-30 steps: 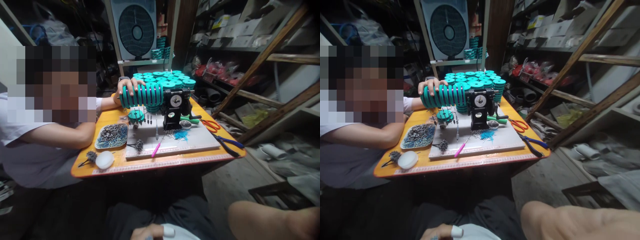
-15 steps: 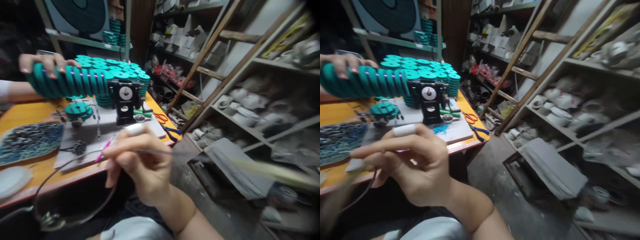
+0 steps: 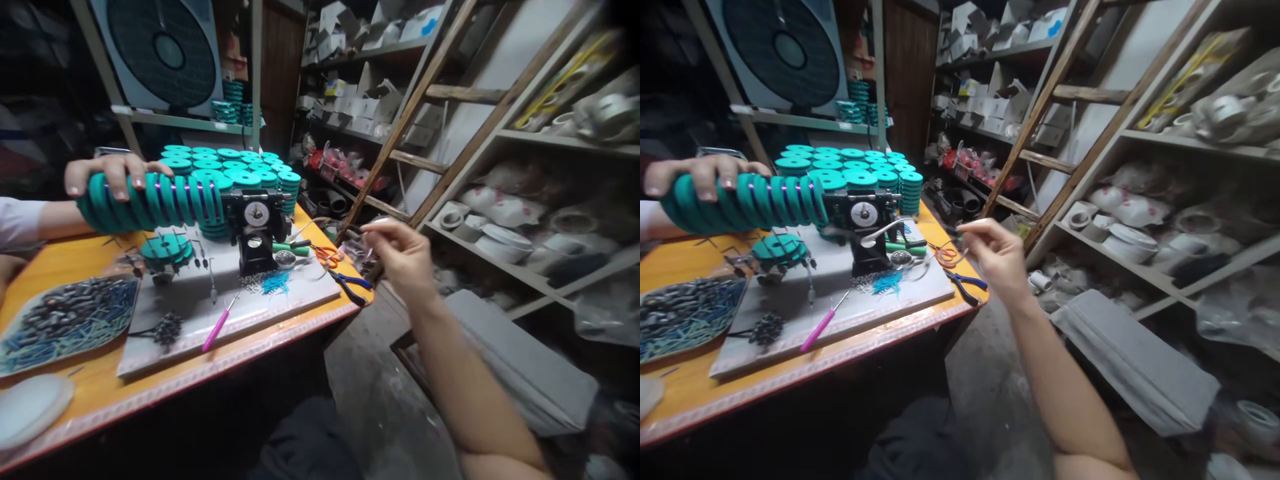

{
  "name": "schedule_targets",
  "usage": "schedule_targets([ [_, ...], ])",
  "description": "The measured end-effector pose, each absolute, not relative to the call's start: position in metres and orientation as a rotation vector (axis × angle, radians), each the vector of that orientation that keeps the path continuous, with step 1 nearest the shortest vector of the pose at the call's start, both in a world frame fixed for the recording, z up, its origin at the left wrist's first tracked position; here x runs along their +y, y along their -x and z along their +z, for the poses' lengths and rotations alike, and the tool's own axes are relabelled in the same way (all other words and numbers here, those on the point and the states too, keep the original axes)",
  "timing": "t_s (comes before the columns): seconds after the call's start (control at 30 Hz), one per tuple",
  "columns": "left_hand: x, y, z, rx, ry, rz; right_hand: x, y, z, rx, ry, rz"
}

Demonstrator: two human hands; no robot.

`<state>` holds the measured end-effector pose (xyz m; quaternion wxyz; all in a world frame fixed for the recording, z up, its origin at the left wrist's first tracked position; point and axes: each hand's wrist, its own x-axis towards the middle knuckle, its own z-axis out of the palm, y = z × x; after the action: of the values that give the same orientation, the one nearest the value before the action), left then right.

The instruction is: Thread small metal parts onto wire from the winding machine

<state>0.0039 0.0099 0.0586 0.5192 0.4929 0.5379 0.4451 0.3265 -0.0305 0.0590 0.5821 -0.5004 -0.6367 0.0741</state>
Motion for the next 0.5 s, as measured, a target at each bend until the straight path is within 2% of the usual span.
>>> schedule_targets([
  [0.13, 0.149, -0.001, 0.113, 1.313, -1.122, 1.326, 0.019, -0.381, 0.079, -1.695, 1.271, -0.185],
  [0.27, 0.222, 0.003, 0.14, 1.302, -1.084, 1.465, 0.076, -0.403, 0.073, -1.996, 1.334, -0.427],
  [0.37, 0.214, 0.003, 0.151, 1.316, -1.109, 1.441, 0.115, -0.412, 0.063, -2.235, 1.329, -0.543],
  [0.5, 0.121, 0.008, 0.128, 1.333, -1.225, 1.34, 0.157, -0.418, 0.045, -2.538, 1.248, -0.649],
])
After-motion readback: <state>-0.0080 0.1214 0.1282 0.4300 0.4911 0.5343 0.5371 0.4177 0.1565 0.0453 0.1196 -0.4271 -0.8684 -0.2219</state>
